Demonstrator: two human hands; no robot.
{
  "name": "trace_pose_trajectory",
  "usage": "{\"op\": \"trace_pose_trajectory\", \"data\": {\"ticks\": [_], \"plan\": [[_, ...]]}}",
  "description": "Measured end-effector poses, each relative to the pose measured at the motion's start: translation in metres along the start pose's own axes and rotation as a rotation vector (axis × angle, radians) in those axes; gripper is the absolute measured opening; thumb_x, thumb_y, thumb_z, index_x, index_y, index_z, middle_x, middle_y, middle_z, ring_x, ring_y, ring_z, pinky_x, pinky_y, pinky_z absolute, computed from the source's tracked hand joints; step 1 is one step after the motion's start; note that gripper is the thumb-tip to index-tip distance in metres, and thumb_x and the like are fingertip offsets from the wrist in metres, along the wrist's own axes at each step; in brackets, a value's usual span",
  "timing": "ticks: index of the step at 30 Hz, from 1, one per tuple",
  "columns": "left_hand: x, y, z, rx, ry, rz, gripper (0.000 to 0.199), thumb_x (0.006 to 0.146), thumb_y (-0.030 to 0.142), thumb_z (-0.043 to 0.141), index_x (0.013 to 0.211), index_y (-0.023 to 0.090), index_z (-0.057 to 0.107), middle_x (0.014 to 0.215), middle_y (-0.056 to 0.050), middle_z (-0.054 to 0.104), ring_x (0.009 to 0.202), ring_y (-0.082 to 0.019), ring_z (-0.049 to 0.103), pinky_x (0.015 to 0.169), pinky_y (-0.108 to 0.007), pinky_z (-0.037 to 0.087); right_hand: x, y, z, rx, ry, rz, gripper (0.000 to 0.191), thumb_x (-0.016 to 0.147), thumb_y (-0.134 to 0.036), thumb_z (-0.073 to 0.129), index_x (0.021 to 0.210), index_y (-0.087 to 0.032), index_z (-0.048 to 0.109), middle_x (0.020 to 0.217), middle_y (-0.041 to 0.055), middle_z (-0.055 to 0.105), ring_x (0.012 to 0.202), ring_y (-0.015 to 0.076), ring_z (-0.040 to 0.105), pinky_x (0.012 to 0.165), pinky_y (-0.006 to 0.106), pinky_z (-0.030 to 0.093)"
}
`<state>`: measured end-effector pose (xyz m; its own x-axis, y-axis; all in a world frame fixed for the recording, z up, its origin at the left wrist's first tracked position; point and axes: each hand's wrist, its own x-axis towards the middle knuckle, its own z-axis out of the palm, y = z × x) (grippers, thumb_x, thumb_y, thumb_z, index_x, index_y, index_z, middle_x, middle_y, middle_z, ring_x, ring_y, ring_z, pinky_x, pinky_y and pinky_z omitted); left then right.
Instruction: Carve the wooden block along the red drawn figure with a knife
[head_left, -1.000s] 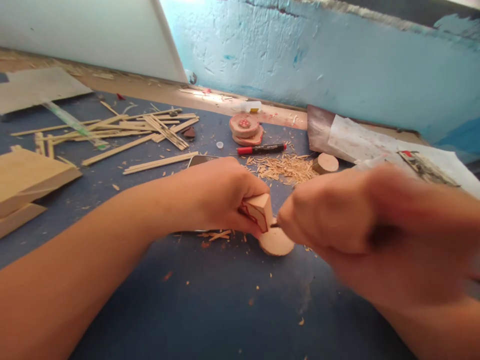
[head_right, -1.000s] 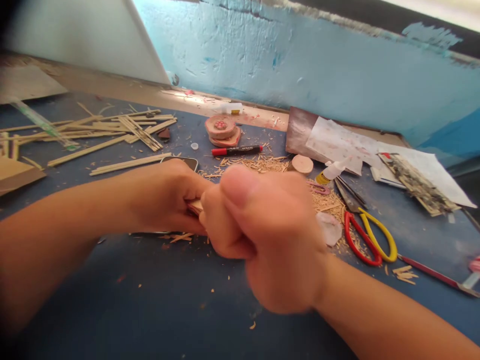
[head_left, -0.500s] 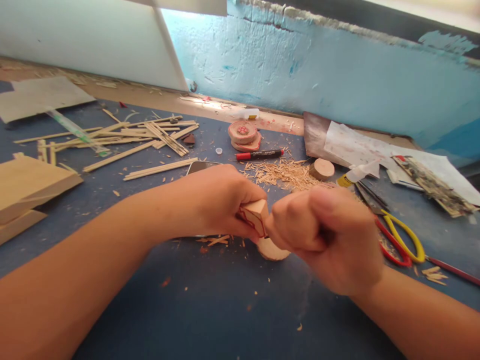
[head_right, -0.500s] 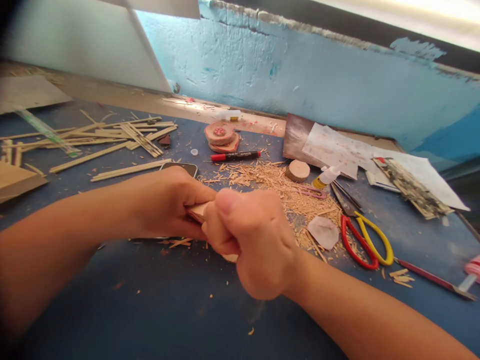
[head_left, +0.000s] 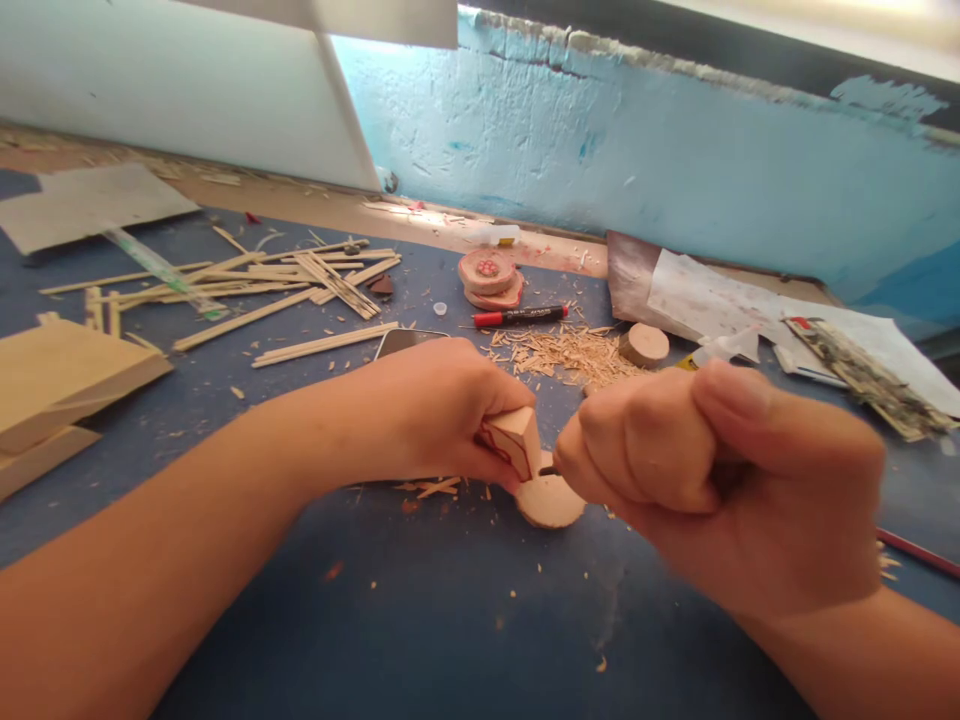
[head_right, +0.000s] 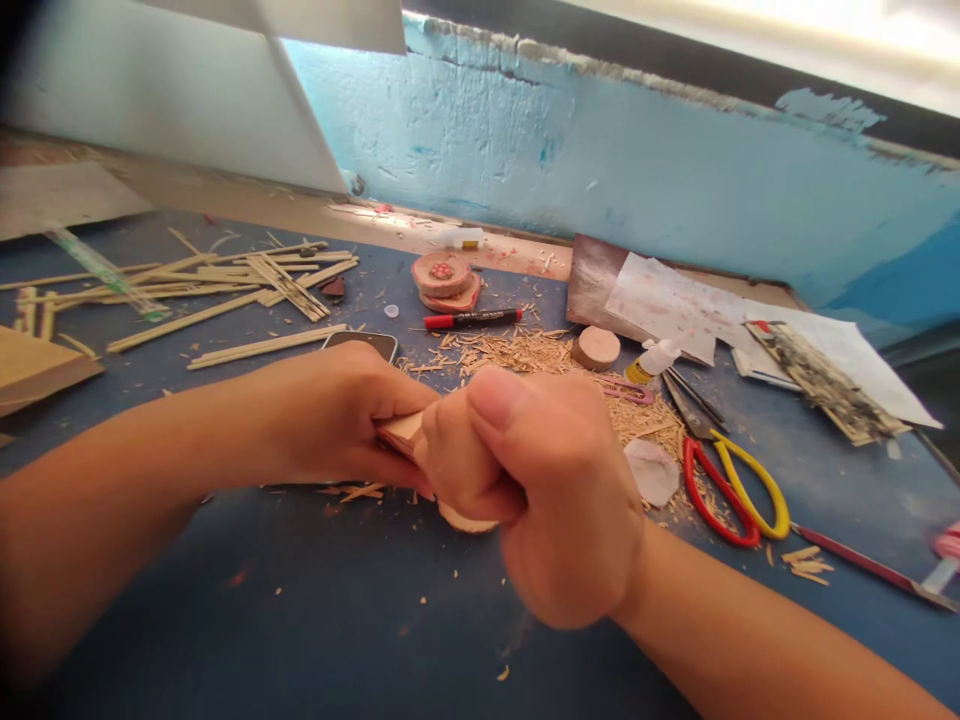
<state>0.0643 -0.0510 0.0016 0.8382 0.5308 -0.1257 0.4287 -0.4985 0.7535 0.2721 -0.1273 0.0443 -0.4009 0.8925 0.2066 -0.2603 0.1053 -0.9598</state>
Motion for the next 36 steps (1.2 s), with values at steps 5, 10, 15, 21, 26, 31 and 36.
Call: {"op": "trace_pose_trajectory", "data": {"ticks": [5, 10, 15, 21, 26, 31, 36], "plan": [[0.0, -0.004, 0.002, 0.028, 0.053, 0.008, 0.027, 0.085, 0.028, 0.093, 0.072, 0.021, 0.07, 0.062, 0.008, 0.064, 0.057, -0.01, 0.052, 0.056, -0.023, 0.036, -0.004, 0.016, -0.003, 0.025, 0.02, -0.073, 0.063, 0.115, -0.029, 0.056, 0.058, -0.02, 0.031, 0.05, -0.0039, 0.024, 0.048, 0.0111, 0.026, 0.052, 0.034, 0.031], [-0.001, -0.002, 0.001, 0.02, 0.029, 0.013, 0.019, 0.087, 0.019, 0.088, 0.076, 0.021, 0.072, 0.064, 0.009, 0.063, 0.059, -0.009, 0.05, 0.059, -0.021, 0.037, -0.016, 0.016, -0.007, -0.066, 0.005, -0.046, 0.058, 0.114, -0.026, 0.054, 0.062, -0.019, 0.029, 0.057, -0.0029, 0.031, 0.054, 0.0111, 0.03, 0.056, 0.034, 0.032], [0.0, 0.001, 0.001, 0.064, 0.058, -0.021, 0.025, 0.085, 0.024, 0.093, 0.073, 0.021, 0.071, 0.06, 0.01, 0.06, 0.056, -0.009, 0.05, 0.058, -0.021, 0.035, -0.013, -0.01, -0.014, -0.096, -0.03, 0.029, 0.056, 0.104, -0.041, 0.075, 0.063, -0.026, 0.041, 0.058, -0.002, 0.033, 0.055, 0.0163, 0.035, 0.052, 0.036, 0.035], [0.001, 0.0, 0.002, 0.078, 0.064, -0.035, 0.023, 0.082, 0.024, 0.095, 0.074, 0.021, 0.074, 0.061, 0.009, 0.062, 0.058, -0.009, 0.053, 0.056, -0.02, 0.034, -0.007, -0.007, -0.017, -0.044, -0.069, 0.006, 0.055, 0.105, -0.04, 0.073, 0.062, -0.026, 0.042, 0.058, -0.0024, 0.032, 0.056, 0.0166, 0.038, 0.053, 0.036, 0.037], [0.001, -0.003, 0.001, 0.037, 0.033, 0.021, 0.017, 0.085, 0.021, 0.094, 0.078, 0.023, 0.078, 0.06, 0.01, 0.063, 0.055, -0.008, 0.053, 0.057, -0.019, 0.037, -0.003, 0.009, -0.013, 0.05, -0.06, -0.065, 0.063, 0.113, -0.032, 0.059, 0.058, -0.02, 0.031, 0.053, -0.0031, 0.026, 0.052, 0.0114, 0.033, 0.054, 0.032, 0.036], [0.001, -0.004, 0.001, -0.005, 0.031, 0.057, 0.012, 0.088, 0.024, 0.094, 0.083, 0.025, 0.083, 0.06, 0.01, 0.067, 0.053, -0.009, 0.054, 0.059, -0.021, 0.041, -0.001, 0.011, -0.013, 0.092, -0.033, -0.026, 0.069, 0.117, -0.034, 0.056, 0.057, -0.018, 0.025, 0.051, -0.0035, 0.023, 0.051, 0.0099, 0.028, 0.053, 0.031, 0.034], [0.001, -0.003, 0.0, 0.003, 0.018, 0.026, 0.014, 0.087, 0.025, 0.093, 0.081, 0.022, 0.08, 0.062, 0.008, 0.072, 0.056, -0.011, 0.061, 0.059, -0.022, 0.043, -0.003, 0.011, -0.017, 0.048, -0.046, -0.056, 0.069, 0.121, -0.035, 0.05, 0.057, -0.018, 0.027, 0.053, -0.0032, 0.026, 0.05, 0.0104, 0.029, 0.054, 0.031, 0.035]]}}
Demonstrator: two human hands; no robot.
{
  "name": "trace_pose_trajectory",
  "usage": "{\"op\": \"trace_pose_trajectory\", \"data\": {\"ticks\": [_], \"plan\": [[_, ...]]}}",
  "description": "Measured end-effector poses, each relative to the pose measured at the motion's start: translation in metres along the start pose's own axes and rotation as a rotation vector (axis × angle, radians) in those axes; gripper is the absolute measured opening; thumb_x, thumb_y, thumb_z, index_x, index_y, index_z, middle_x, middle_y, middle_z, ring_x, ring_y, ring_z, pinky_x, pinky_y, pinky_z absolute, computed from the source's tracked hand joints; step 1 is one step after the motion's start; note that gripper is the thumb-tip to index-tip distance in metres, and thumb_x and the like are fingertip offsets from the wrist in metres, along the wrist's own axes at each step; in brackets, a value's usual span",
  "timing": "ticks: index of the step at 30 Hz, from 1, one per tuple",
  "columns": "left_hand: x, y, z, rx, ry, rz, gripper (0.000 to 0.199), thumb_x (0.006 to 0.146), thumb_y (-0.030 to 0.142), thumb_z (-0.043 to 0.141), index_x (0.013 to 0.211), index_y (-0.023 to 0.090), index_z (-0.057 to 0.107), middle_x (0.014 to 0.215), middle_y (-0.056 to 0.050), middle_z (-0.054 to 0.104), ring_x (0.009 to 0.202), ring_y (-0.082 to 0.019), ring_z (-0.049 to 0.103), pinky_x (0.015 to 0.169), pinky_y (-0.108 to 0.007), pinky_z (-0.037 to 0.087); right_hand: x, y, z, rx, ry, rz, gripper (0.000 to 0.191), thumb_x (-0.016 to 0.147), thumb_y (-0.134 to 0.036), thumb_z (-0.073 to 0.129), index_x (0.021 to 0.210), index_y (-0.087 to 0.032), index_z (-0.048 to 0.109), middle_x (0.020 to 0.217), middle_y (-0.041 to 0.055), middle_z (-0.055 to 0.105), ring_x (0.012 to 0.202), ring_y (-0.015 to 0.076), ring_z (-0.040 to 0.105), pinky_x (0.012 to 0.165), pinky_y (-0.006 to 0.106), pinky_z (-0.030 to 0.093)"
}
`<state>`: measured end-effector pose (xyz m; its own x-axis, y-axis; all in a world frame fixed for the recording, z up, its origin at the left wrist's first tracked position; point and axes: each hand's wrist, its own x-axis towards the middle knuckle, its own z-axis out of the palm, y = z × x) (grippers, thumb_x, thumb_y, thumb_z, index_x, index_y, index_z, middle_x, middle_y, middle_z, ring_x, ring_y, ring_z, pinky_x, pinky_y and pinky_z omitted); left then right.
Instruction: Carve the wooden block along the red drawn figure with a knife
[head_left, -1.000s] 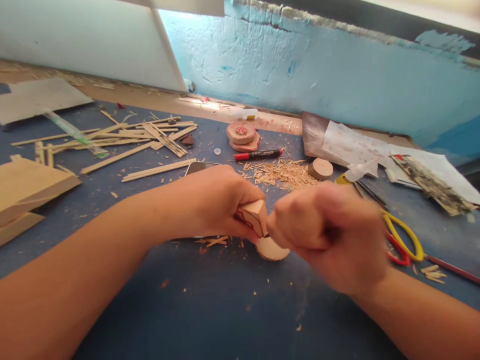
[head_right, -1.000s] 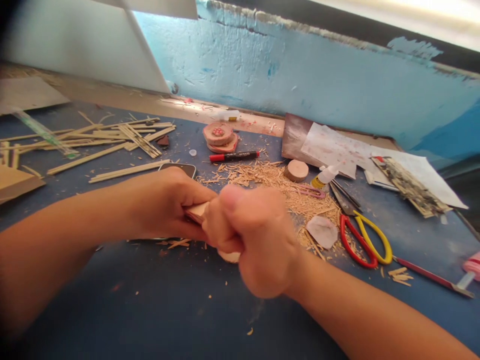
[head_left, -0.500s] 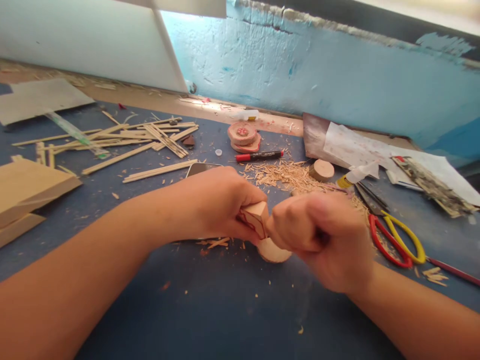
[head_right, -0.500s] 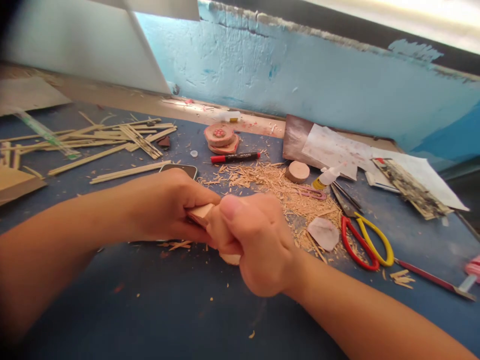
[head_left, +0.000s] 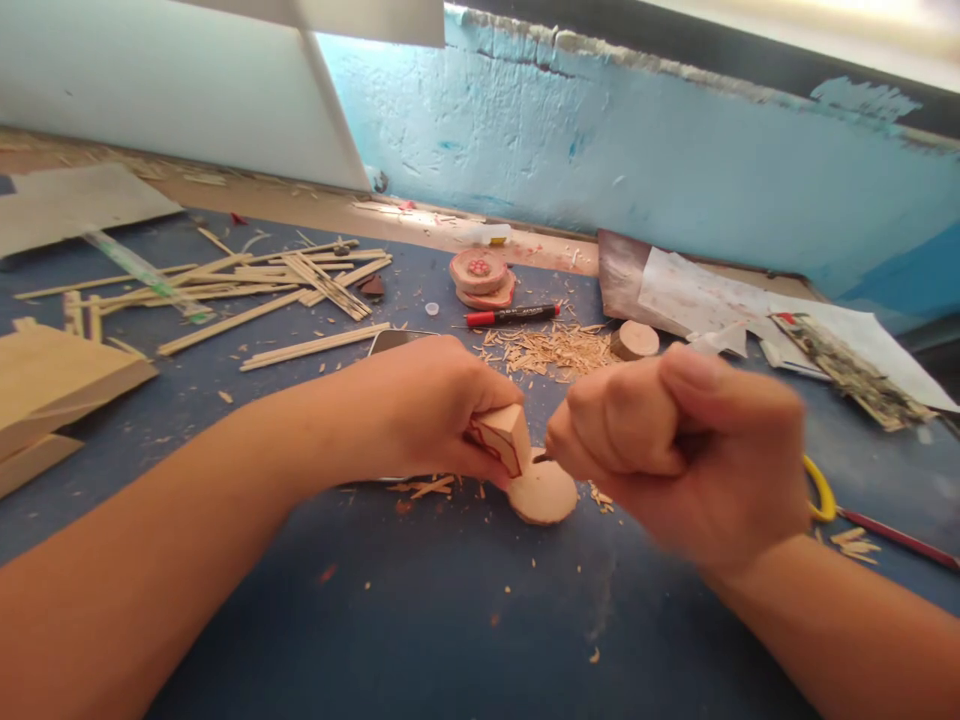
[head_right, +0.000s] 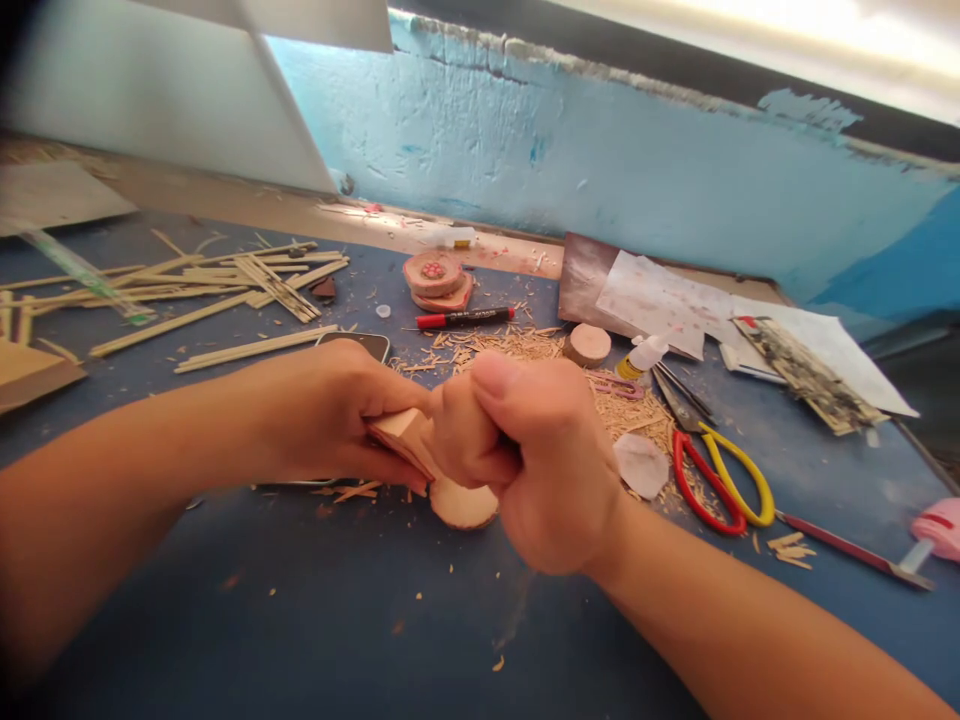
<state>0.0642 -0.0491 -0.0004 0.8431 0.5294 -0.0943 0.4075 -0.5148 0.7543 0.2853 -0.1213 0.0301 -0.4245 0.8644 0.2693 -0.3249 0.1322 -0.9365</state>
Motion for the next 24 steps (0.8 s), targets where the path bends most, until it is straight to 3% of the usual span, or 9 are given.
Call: {"op": "trace_pose_trajectory", "data": {"ticks": [3, 7, 10, 12, 14, 15, 18, 21, 24], "plan": [[0.0, 0.0, 0.0, -0.001, -0.001, 0.006, 0.017, 0.087, 0.026, 0.092, 0.078, 0.023, 0.078, 0.061, 0.008, 0.07, 0.055, -0.011, 0.06, 0.056, -0.022, 0.041, -0.001, 0.001, -0.002, -0.056, 0.021, 0.052, 0.067, 0.12, -0.035, 0.049, 0.059, -0.019, 0.027, 0.054, -0.0021, 0.029, 0.053, 0.0121, 0.034, 0.056, 0.032, 0.041], [-0.001, 0.0, 0.001, -0.017, 0.002, 0.013, 0.017, 0.089, 0.025, 0.091, 0.079, 0.023, 0.078, 0.064, 0.007, 0.072, 0.055, -0.01, 0.059, 0.056, -0.022, 0.04, 0.0, 0.002, -0.002, 0.018, -0.062, -0.008, 0.061, 0.116, -0.031, 0.049, 0.059, -0.019, 0.029, 0.055, -0.0027, 0.029, 0.052, 0.0102, 0.03, 0.053, 0.029, 0.034], [0.0, 0.001, 0.001, -0.016, 0.003, 0.003, 0.018, 0.087, 0.027, 0.093, 0.079, 0.023, 0.078, 0.062, 0.008, 0.068, 0.055, -0.01, 0.055, 0.057, -0.021, 0.039, -0.002, 0.01, -0.001, -0.025, 0.001, 0.034, 0.06, 0.116, -0.028, 0.048, 0.06, -0.019, 0.028, 0.055, -0.0026, 0.03, 0.055, 0.0114, 0.034, 0.059, 0.031, 0.04], [0.0, 0.001, 0.0, 0.011, 0.003, -0.035, 0.021, 0.086, 0.029, 0.093, 0.077, 0.022, 0.076, 0.061, 0.008, 0.065, 0.057, -0.01, 0.054, 0.056, -0.021, 0.036, -0.003, 0.018, 0.0, 0.028, -0.053, -0.043, 0.062, 0.117, -0.036, 0.048, 0.06, -0.02, 0.029, 0.055, -0.0034, 0.029, 0.05, 0.01, 0.03, 0.054, 0.031, 0.033], [0.0, 0.002, 0.0, 0.043, 0.015, -0.046, 0.024, 0.086, 0.029, 0.092, 0.074, 0.022, 0.073, 0.061, 0.008, 0.064, 0.057, -0.01, 0.052, 0.056, -0.022, 0.034, -0.004, 0.023, 0.002, 0.007, -0.067, -0.082, 0.06, 0.118, -0.028, 0.045, 0.06, -0.019, 0.031, 0.053, -0.0049, 0.026, 0.047, 0.0085, 0.027, 0.053, 0.03, 0.03], [0.0, 0.002, 0.0, 0.048, 0.018, -0.036, 0.023, 0.086, 0.028, 0.091, 0.074, 0.022, 0.073, 0.061, 0.008, 0.064, 0.056, -0.01, 0.051, 0.056, -0.022, 0.034, -0.004, 0.024, 0.002, -0.022, -0.058, -0.027, 0.056, 0.117, -0.02, 0.045, 0.062, -0.02, 0.033, 0.057, -0.0042, 0.03, 0.054, 0.0099, 0.031, 0.058, 0.03, 0.034], [0.0, 0.002, 0.001, 0.025, 0.007, -0.019, 0.02, 0.086, 0.026, 0.091, 0.075, 0.022, 0.074, 0.062, 0.009, 0.068, 0.055, -0.01, 0.052, 0.059, -0.023, 0.037, -0.003, 0.024, 0.002, 0.067, 0.015, -0.069, 0.058, 0.117, -0.018, 0.043, 0.06, -0.019, 0.029, 0.057, -0.0052, 0.027, 0.053, 0.0093, 0.026, 0.056, 0.028, 0.034], [0.0, 0.002, 0.001, 0.014, 0.017, -0.022, 0.025, 0.086, 0.029, 0.093, 0.073, 0.022, 0.073, 0.061, 0.008, 0.068, 0.056, -0.01, 0.053, 0.059, -0.024, 0.037, -0.004, 0.021, 0.002, 0.031, -0.06, -0.071, 0.06, 0.116, -0.022, 0.048, 0.059, -0.019, 0.029, 0.053, -0.0051, 0.026, 0.048, 0.0089, 0.026, 0.05, 0.028, 0.027], [0.001, 0.002, 0.0, 0.01, 0.012, 0.009, 0.021, 0.087, 0.028, 0.093, 0.076, 0.023, 0.077, 0.06, 0.008, 0.067, 0.054, -0.01, 0.054, 0.059, -0.024, 0.039, -0.005, 0.012, 0.002, 0.029, 0.003, -0.085, 0.056, 0.117, -0.014, 0.037, 0.063, -0.02, 0.023, 0.059, -0.0037, 0.027, 0.055, 0.0116, 0.03, 0.058, 0.03, 0.036]]}}
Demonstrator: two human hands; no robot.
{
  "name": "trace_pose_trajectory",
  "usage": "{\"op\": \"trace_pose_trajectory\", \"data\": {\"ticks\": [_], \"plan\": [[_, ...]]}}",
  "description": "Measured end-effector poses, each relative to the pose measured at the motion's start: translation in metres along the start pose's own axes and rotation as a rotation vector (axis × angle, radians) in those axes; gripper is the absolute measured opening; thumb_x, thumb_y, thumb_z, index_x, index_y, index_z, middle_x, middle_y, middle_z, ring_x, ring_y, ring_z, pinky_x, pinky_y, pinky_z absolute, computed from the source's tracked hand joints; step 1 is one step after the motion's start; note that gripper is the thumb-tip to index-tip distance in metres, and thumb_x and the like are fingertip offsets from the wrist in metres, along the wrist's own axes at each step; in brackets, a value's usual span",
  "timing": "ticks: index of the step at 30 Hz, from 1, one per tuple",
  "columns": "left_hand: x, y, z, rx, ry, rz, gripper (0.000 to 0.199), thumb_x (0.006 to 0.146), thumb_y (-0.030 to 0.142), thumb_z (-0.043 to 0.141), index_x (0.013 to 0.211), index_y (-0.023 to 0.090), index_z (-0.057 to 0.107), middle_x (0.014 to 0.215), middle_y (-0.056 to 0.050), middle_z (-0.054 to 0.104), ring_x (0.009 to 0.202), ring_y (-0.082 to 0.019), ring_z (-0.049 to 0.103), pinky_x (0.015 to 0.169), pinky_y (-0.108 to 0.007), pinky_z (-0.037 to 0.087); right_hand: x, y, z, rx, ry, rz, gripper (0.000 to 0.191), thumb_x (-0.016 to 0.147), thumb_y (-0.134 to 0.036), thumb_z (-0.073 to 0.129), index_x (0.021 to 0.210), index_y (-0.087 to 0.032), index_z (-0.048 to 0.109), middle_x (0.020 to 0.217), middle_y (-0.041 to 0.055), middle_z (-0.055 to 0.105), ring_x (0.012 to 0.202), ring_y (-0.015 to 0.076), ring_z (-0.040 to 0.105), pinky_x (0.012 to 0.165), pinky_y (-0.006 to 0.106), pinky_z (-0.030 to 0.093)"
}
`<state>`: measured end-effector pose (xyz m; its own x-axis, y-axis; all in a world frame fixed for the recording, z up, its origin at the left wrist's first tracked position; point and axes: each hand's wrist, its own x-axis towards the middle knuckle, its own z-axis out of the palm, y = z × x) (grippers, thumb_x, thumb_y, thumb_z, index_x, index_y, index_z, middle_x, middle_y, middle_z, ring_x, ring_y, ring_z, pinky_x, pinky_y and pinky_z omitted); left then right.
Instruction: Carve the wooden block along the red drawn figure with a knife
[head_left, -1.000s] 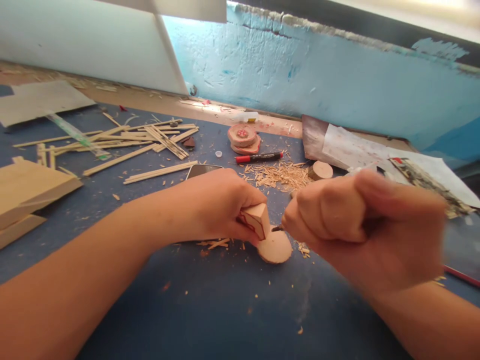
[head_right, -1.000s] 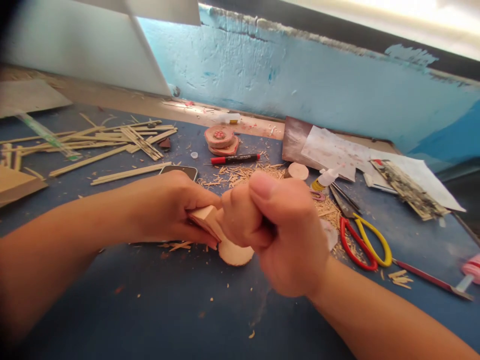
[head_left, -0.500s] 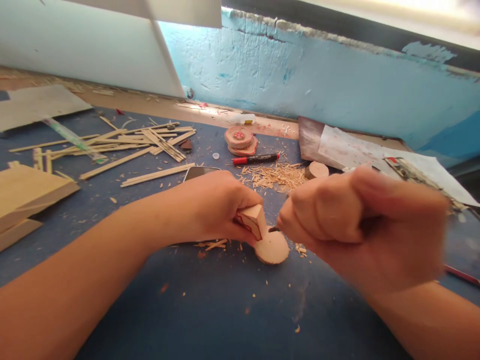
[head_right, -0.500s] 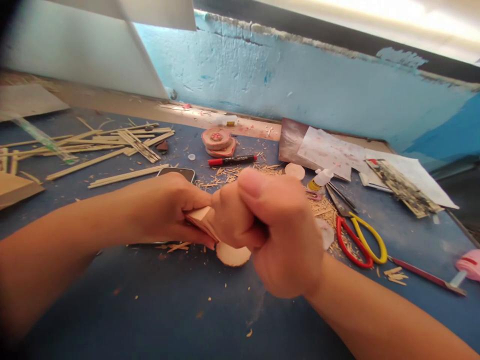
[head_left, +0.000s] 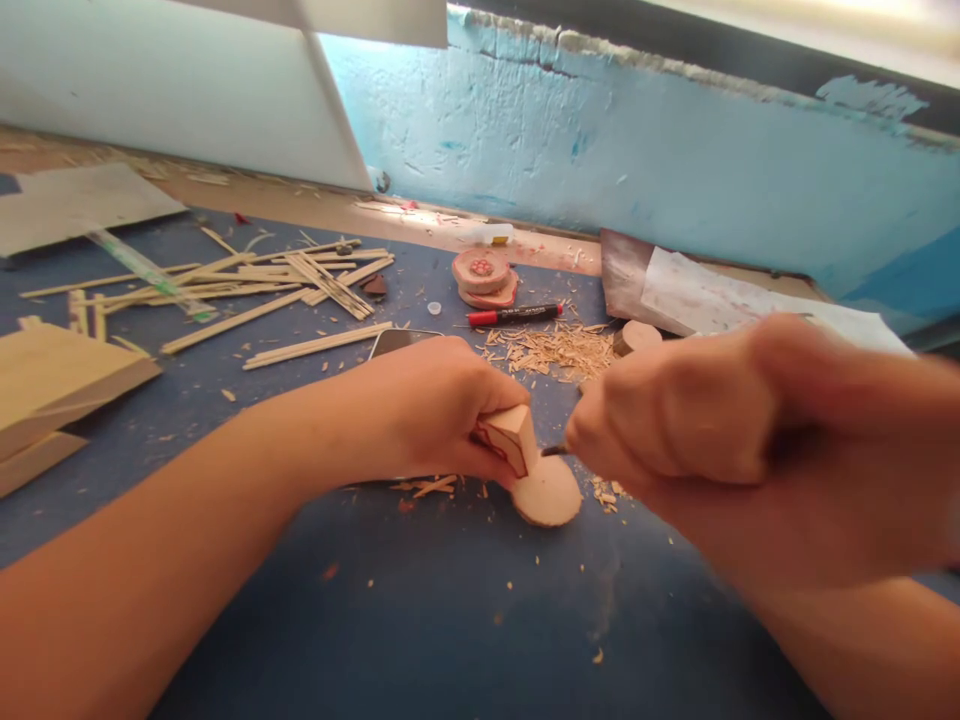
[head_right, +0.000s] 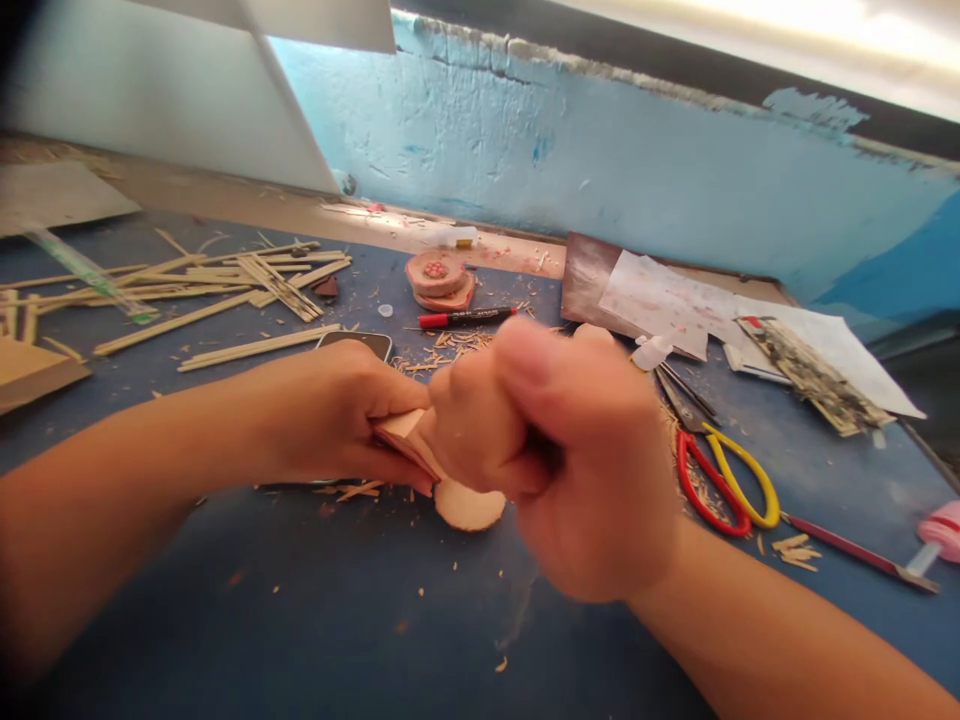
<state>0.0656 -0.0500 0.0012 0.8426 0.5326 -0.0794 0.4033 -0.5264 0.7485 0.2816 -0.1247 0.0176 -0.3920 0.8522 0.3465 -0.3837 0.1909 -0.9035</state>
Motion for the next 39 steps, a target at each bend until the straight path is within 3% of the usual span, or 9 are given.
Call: {"op": "trace_pose_trajectory", "data": {"ticks": [5, 11, 15, 17, 20, 22, 25, 28, 39], "plan": [[0.0, -0.002, 0.0, -0.018, -0.007, 0.005, 0.015, 0.088, 0.028, 0.093, 0.08, 0.024, 0.08, 0.063, 0.008, 0.073, 0.056, -0.012, 0.062, 0.06, -0.022, 0.045, 0.005, -0.013, -0.002, -0.012, -0.025, 0.096, 0.065, 0.118, -0.031, 0.053, 0.059, -0.02, 0.029, 0.055, -0.0028, 0.029, 0.052, 0.011, 0.031, 0.055, 0.032, 0.036], [-0.001, -0.008, 0.002, -0.043, 0.002, 0.04, 0.017, 0.088, 0.028, 0.094, 0.079, 0.023, 0.079, 0.064, 0.007, 0.074, 0.057, -0.012, 0.062, 0.065, -0.023, 0.051, 0.008, -0.01, -0.007, 0.045, -0.033, 0.088, 0.063, 0.115, -0.03, 0.053, 0.057, -0.02, 0.028, 0.055, -0.0028, 0.026, 0.051, 0.0109, 0.029, 0.052, 0.032, 0.032], [-0.001, -0.007, 0.001, -0.037, -0.001, 0.049, 0.019, 0.088, 0.03, 0.093, 0.078, 0.023, 0.079, 0.059, 0.008, 0.065, 0.054, -0.01, 0.052, 0.06, -0.021, 0.044, 0.005, 0.002, -0.006, 0.014, -0.014, 0.134, 0.061, 0.113, -0.034, 0.052, 0.057, -0.022, 0.03, 0.054, -0.0023, 0.027, 0.05, 0.0123, 0.031, 0.052, 0.033, 0.033], [-0.001, -0.005, 0.001, 0.003, 0.01, 0.004, 0.022, 0.086, 0.03, 0.094, 0.075, 0.022, 0.076, 0.059, 0.009, 0.062, 0.055, -0.009, 0.049, 0.055, -0.021, 0.038, 0.003, 0.007, -0.003, 0.059, -0.049, 0.029, 0.059, 0.112, -0.03, 0.051, 0.057, -0.021, 0.029, 0.052, -0.0037, 0.024, 0.047, 0.0108, 0.025, 0.05, 0.032, 0.029], [-0.001, -0.004, 0.001, 0.038, 0.02, -0.008, 0.025, 0.087, 0.028, 0.094, 0.073, 0.021, 0.075, 0.06, 0.009, 0.061, 0.055, -0.009, 0.049, 0.053, -0.021, 0.034, 0.003, 0.004, 0.003, 0.008, -0.035, 0.082, 0.059, 0.114, -0.021, 0.052, 0.059, -0.02, 0.032, 0.055, -0.0043, 0.028, 0.05, 0.0107, 0.029, 0.053, 0.031, 0.032], [-0.001, -0.004, 0.001, 0.013, 0.014, 0.013, 0.021, 0.088, 0.025, 0.094, 0.076, 0.022, 0.077, 0.059, 0.009, 0.064, 0.053, -0.009, 0.052, 0.055, -0.021, 0.037, 0.004, -0.003, 0.005, -0.003, 0.055, 0.035, 0.065, 0.117, -0.024, 0.053, 0.059, -0.02, 0.023, 0.055, -0.005, 0.025, 0.048, 0.0092, 0.02, 0.05, 0.031, 0.03], [-0.001, -0.004, 0.001, -0.034, 0.005, 0.017, 0.02, 0.088, 0.025, 0.094, 0.078, 0.022, 0.078, 0.062, 0.008, 0.07, 0.057, -0.011, 0.061, 0.059, -0.021, 0.045, 0.008, -0.011, 0.006, -0.006, -0.022, 0.045, 0.073, 0.116, -0.039, 0.058, 0.054, -0.02, 0.026, 0.05, -0.0036, 0.025, 0.046, 0.0101, 0.028, 0.048, 0.031, 0.03], [-0.001, -0.004, 0.001, -0.048, -0.001, 0.018, 0.024, 0.089, 0.027, 0.094, 0.075, 0.023, 0.075, 0.064, 0.008, 0.073, 0.059, -0.012, 0.066, 0.062, -0.021, 0.048, 0.01, -0.012, 0.004, -0.032, 0.01, 0.163, 0.073, 0.115, -0.038, 0.058, 0.053, -0.02, 0.026, 0.05, -0.0019, 0.029, 0.049, 0.0113, 0.033, 0.052, 0.032, 0.036], [-0.001, -0.006, 0.002, -0.049, 0.006, 0.039, 0.025, 0.088, 0.024, 0.094, 0.073, 0.022, 0.074, 0.063, 0.008, 0.074, 0.06, -0.013, 0.068, 0.067, -0.022, 0.052, 0.006, -0.009, -0.002, 0.003, -0.053, 0.088, 0.062, 0.117, -0.029, 0.049, 0.059, -0.019, 0.029, 0.054, -0.0032, 0.028, 0.051, 0.0094, 0.029, 0.053, 0.03, 0.033]]}}
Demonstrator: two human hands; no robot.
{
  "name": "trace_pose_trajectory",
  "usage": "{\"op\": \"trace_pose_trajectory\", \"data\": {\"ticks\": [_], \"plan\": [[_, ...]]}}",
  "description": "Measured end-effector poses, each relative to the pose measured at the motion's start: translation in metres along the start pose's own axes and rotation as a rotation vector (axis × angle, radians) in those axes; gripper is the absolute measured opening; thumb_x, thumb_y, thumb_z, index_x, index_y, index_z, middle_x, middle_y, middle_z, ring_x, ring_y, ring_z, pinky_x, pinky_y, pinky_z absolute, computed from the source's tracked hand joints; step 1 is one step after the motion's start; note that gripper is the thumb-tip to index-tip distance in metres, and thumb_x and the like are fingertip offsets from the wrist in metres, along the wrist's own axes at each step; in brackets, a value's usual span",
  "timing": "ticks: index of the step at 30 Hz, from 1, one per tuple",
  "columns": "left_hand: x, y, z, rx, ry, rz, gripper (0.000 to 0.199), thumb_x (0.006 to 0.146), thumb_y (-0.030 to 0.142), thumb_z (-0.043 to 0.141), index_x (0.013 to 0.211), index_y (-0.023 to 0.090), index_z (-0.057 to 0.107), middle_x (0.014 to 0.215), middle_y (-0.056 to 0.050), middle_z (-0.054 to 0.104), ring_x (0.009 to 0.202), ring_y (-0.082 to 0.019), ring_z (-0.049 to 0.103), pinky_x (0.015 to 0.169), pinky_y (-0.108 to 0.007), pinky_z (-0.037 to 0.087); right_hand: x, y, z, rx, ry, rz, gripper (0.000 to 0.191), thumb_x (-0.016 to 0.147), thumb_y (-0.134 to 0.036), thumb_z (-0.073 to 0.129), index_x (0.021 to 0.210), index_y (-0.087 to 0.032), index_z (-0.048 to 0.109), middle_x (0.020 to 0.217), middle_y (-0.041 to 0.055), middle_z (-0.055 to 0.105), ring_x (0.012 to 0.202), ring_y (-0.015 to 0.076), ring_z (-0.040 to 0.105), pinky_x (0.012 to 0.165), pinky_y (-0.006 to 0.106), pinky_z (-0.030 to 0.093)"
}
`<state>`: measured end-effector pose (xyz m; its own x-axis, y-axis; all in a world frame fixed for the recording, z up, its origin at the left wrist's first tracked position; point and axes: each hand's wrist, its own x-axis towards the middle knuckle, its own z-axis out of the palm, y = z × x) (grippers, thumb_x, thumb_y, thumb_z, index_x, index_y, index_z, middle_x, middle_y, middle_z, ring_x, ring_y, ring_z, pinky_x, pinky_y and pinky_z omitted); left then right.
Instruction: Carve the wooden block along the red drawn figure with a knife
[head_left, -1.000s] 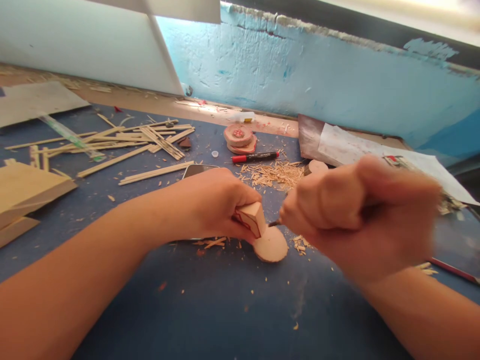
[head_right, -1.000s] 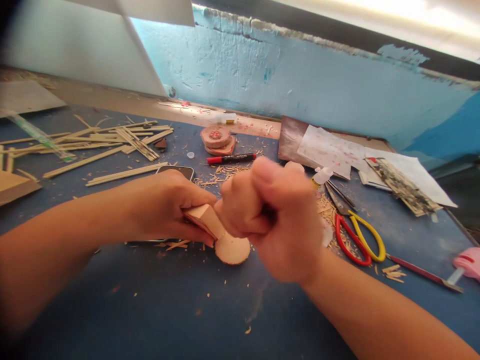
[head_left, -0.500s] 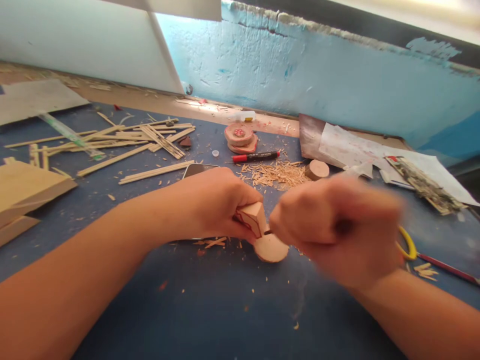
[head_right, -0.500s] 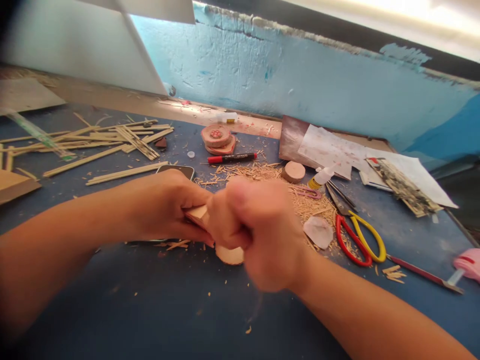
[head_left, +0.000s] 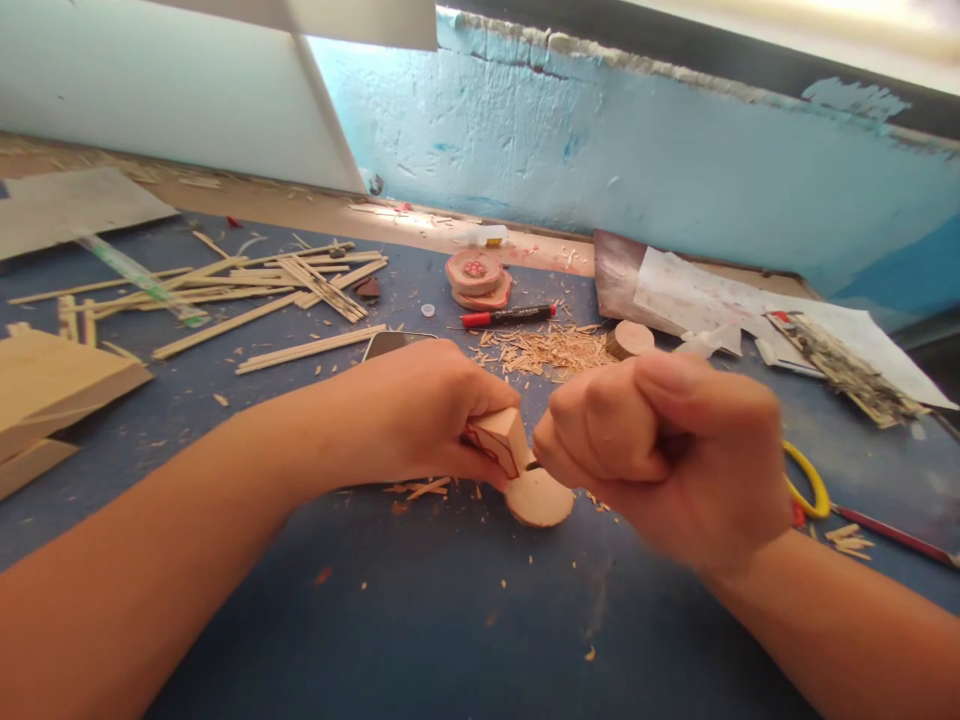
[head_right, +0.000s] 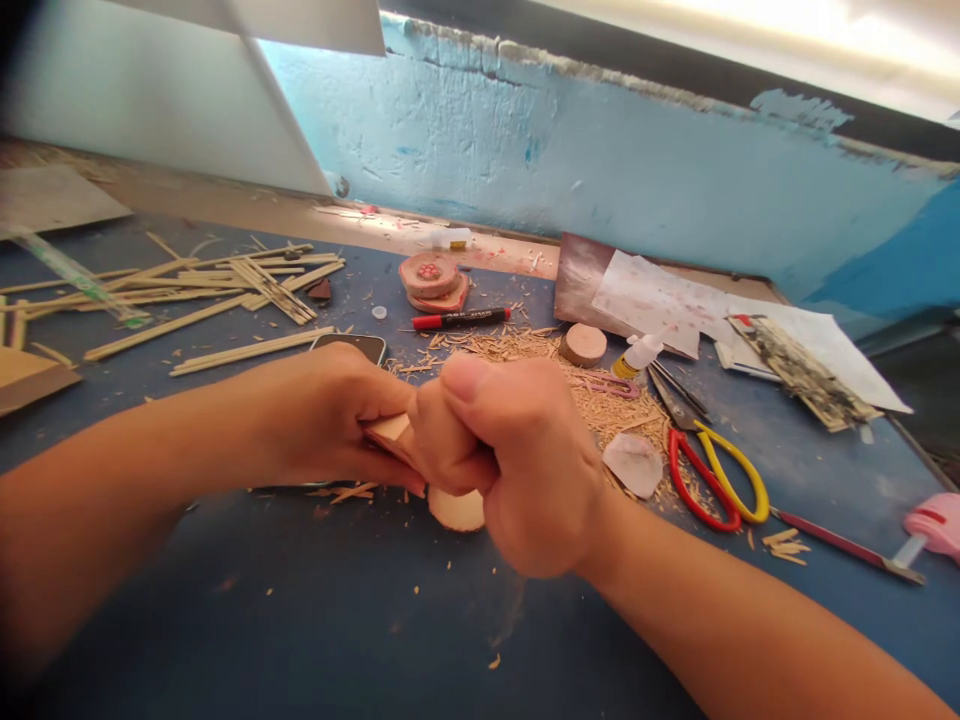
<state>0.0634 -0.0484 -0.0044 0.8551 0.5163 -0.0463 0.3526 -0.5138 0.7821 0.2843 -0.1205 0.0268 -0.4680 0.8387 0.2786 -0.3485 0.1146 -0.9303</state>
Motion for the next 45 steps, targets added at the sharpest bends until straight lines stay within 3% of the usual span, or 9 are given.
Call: {"op": "trace_pose_trajectory", "data": {"ticks": [3, 9, 14, 18, 23, 28, 31, 41, 45], "plan": [[0.0, 0.0, 0.0, -0.002, 0.005, 0.019, 0.021, 0.088, 0.024, 0.095, 0.076, 0.023, 0.077, 0.063, 0.008, 0.072, 0.06, -0.012, 0.066, 0.066, -0.022, 0.051, 0.0, 0.003, 0.001, -0.021, 0.015, 0.046, 0.061, 0.116, -0.029, 0.049, 0.059, -0.02, 0.029, 0.055, -0.0021, 0.03, 0.053, 0.0113, 0.034, 0.056, 0.032, 0.038], [0.0, 0.001, 0.001, 0.025, 0.004, -0.011, 0.02, 0.088, 0.023, 0.094, 0.077, 0.022, 0.078, 0.059, 0.01, 0.062, 0.055, -0.01, 0.053, 0.062, -0.021, 0.042, -0.001, 0.023, -0.004, -0.13, 0.035, 0.137, 0.06, 0.109, -0.054, 0.072, 0.065, -0.027, 0.042, 0.056, -0.0044, 0.033, 0.054, 0.0151, 0.039, 0.051, 0.033, 0.036], [0.0, 0.004, 0.001, 0.131, 0.025, -0.084, 0.027, 0.084, 0.025, 0.096, 0.071, 0.021, 0.072, 0.059, 0.01, 0.052, 0.058, -0.009, 0.046, 0.056, -0.022, 0.031, -0.002, 0.034, -0.008, -0.092, 0.02, 0.125, 0.055, 0.11, -0.052, 0.068, 0.068, -0.027, 0.043, 0.057, -0.0055, 0.032, 0.054, 0.0147, 0.038, 0.051, 0.031, 0.035], [0.0, 0.006, 0.0, 0.106, -0.001, -0.053, 0.023, 0.087, 0.024, 0.094, 0.075, 0.022, 0.075, 0.059, 0.01, 0.053, 0.057, -0.009, 0.046, 0.057, -0.021, 0.032, -0.005, 0.045, -0.002, -0.004, 0.005, 0.045, 0.057, 0.113, -0.044, 0.06, 0.064, -0.026, 0.038, 0.055, -0.0059, 0.028, 0.051, 0.0127, 0.033, 0.05, 0.03, 0.03], [0.0, 0.008, -0.001, 0.115, 0.016, -0.074, 0.023, 0.085, 0.02, 0.095, 0.073, 0.021, 0.075, 0.058, 0.01, 0.057, 0.056, -0.009, 0.047, 0.058, -0.021, 0.034, -0.004, 0.022, 0.0, 0.061, 0.004, -0.04, 0.058, 0.114, -0.022, 0.05, 0.06, -0.02, 0.03, 0.056, -0.0045, 0.027, 0.052, 0.0098, 0.029, 0.056, 0.029, 0.035], [0.0, 0.009, -0.001, 0.137, 0.005, -0.061, 0.015, 0.085, 0.02, 0.096, 0.081, 0.022, 0.082, 0.06, 0.009, 0.067, 0.053, -0.009, 0.049, 0.061, -0.023, 0.036, 0.0, 0.001, -0.001, 0.066, -0.049, -0.026, 0.06, 0.113, -0.031, 0.053, 0.058, -0.02, 0.031, 0.053, -0.003, 0.029, 0.051, 0.0102, 0.031, 0.052, 0.031, 0.034], [0.001, 0.01, 0.0, 0.129, 0.002, -0.068, 0.013, 0.086, 0.019, 0.095, 0.082, 0.023, 0.083, 0.06, 0.01, 0.067, 0.053, -0.009, 0.052, 0.061, -0.022, 0.036, 0.0, 0.0, -0.001, 0.016, 0.005, 0.078, 0.06, 0.112, -0.03, 0.052, 0.058, -0.019, 0.03, 0.053, -0.002, 0.03, 0.053, 0.0108, 0.033, 0.057, 0.032, 0.038], [-0.002, 0.001, 0.001, 0.078, 0.011, -0.02, 0.011, 0.086, 0.024, 0.094, 0.083, 0.023, 0.083, 0.06, 0.009, 0.067, 0.054, -0.009, 0.054, 0.058, -0.02, 0.039, 0.002, 0.007, -0.002, 0.063, 0.033, 0.016, 0.06, 0.11, -0.027, 0.056, 0.058, -0.019, 0.026, 0.053, -0.0033, 0.024, 0.05, 0.0093, 0.025, 0.052, 0.029, 0.028], [-0.002, 0.002, 0.002, 0.096, 0.019, 0.005, 0.012, 0.087, 0.025, 0.095, 0.082, 0.024, 0.084, 0.056, 0.011, 0.062, 0.05, -0.008, 0.047, 0.056, -0.021, 0.036, 0.002, 0.013, -0.005, 0.056, 0.023, 0.076, 0.059, 0.111, -0.028, 0.055, 0.06, -0.02, 0.027, 0.056, -0.0037, 0.025, 0.053, 0.0103, 0.028, 0.056, 0.031, 0.033]]}}
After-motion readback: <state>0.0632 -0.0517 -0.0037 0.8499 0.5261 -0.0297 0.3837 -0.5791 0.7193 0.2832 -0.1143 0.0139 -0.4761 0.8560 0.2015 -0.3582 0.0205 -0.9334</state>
